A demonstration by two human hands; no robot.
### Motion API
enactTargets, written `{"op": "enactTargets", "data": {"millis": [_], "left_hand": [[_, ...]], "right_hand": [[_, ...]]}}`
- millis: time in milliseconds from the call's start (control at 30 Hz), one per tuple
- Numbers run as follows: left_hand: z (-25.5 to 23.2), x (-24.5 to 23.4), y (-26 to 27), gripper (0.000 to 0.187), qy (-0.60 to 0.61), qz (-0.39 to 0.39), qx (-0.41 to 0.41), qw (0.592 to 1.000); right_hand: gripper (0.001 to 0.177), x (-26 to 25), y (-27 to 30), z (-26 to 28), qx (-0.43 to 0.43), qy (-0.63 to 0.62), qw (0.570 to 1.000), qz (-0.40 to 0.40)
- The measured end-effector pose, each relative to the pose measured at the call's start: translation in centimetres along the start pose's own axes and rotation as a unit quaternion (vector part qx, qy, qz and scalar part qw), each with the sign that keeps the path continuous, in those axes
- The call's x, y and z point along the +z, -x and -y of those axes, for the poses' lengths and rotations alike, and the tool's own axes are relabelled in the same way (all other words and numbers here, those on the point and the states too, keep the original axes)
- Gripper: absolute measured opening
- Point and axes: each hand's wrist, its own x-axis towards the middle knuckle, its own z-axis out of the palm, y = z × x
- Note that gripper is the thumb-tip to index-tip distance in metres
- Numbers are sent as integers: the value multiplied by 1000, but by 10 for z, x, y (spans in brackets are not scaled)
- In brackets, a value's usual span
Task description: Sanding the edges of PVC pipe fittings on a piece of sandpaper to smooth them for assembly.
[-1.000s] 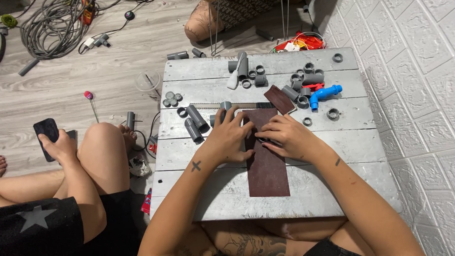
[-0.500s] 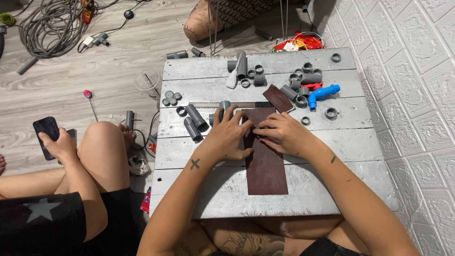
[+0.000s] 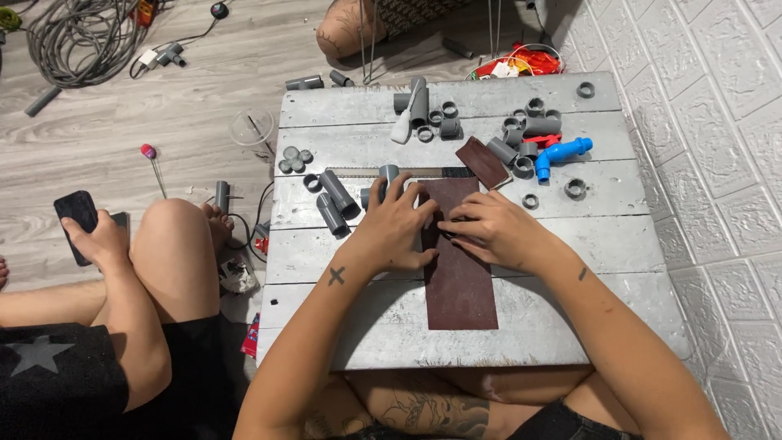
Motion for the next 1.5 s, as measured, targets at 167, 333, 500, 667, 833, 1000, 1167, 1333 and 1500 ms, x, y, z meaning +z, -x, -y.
{"op": "enactTargets", "data": {"millis": [167, 333, 500, 667, 833, 1000, 1167, 1333, 1500], "left_hand": [[-2, -5, 0, 57, 5, 12, 1, 1000], [-1, -3, 1, 58, -2, 15, 1, 1000], [0, -6, 0, 57, 8, 17, 1, 1000], [-1, -4, 1, 58, 2, 14, 3, 1000], [0, -3, 0, 57, 3, 7, 3, 1000], [0, -2, 0, 52, 12, 9, -2, 1000], [0, -4, 0, 59, 9, 10, 1, 1000], [-3, -10, -2, 92, 11, 42, -9, 999], [-2, -10, 0, 89, 6, 51, -15, 999]], "right_hand": [[21, 9, -1, -11, 5, 9, 1000, -7], [19, 0, -2, 1, 7, 4, 1000, 12], [20, 5, -3, -10, 7, 18, 1000, -10], [20, 3, 0, -4, -1, 4, 1000, -5], [20, 7, 3, -13, -5, 18, 1000, -21], [22, 13, 4, -10, -1, 38, 999, -18], [19, 8, -1, -12, 13, 43, 999, -15], [17, -1, 0, -1, 6, 33, 999, 8], [18, 2, 3, -6, 32, 57, 998, -1]]}}
